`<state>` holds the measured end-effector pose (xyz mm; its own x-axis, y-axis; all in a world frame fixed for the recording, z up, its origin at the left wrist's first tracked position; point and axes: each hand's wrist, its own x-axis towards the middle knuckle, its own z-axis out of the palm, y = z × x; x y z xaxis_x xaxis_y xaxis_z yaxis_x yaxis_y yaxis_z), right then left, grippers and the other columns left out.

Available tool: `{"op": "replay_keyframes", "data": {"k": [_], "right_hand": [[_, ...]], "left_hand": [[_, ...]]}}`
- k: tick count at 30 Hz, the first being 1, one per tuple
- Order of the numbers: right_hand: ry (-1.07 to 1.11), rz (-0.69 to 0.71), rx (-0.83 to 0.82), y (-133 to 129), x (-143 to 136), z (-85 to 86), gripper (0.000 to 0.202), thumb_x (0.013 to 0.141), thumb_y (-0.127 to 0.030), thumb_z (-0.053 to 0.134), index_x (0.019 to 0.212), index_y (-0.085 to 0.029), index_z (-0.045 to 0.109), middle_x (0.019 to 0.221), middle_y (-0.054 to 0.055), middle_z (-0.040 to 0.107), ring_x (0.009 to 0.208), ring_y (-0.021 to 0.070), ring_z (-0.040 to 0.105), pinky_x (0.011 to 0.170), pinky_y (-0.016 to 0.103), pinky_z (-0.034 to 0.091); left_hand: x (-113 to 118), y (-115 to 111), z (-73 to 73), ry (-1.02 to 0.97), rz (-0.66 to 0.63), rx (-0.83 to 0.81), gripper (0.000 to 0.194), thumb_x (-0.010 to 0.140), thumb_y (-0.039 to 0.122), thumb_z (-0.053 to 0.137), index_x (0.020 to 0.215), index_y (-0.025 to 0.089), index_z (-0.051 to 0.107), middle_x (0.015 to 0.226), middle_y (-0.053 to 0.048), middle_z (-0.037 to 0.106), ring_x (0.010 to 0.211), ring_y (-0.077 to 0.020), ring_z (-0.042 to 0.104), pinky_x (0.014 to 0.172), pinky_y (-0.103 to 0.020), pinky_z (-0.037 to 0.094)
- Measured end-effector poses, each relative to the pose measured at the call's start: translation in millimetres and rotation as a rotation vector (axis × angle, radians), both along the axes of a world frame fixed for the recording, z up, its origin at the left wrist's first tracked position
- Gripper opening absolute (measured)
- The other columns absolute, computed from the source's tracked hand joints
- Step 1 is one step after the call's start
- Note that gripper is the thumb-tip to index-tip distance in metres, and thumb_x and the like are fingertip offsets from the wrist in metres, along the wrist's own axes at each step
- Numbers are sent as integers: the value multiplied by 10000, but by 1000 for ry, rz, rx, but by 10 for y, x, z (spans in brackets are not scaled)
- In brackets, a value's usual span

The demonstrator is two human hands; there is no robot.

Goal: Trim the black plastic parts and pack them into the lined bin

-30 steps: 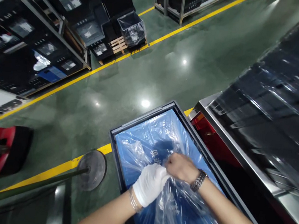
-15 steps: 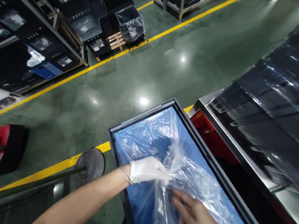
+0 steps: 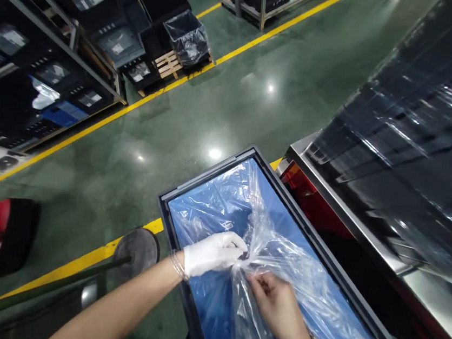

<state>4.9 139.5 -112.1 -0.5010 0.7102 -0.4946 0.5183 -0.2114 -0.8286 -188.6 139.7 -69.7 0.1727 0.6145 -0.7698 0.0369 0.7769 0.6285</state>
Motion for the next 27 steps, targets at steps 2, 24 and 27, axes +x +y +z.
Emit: {"op": "replay_keyframes", "data": {"k": [2, 24, 27], "right_hand": [[-45, 25, 61, 2, 56, -55, 636, 872, -769, 396, 571, -232, 557, 536, 38, 587, 505, 175, 536, 549, 308, 390], [371, -88, -48, 357, -329, -131, 554, 782, -722, 682, 728, -173, 633, 655, -33, 582, 548, 90, 515, 533, 248, 468], [382, -120, 33, 276, -300, -98, 481, 864, -634, 644, 702, -182, 663, 727, 9, 628, 624, 119, 554, 619, 289, 506]], "left_hand": [[-16, -21, -73, 112, -25, 70, 384, 730, 481, 501, 984, 196, 534, 672, 53, 460, 531, -98, 366, 528, -243, 311], [133, 234, 131, 360, -103, 330, 157, 792, 109, 506, 875, 179, 620, 836, 10, 638, 798, -142, 581, 806, -280, 457], [161, 237, 109, 314, -26, 358, 156, 801, 151, 521, 916, 182, 622, 817, 12, 625, 765, -140, 573, 783, -284, 457]]}}
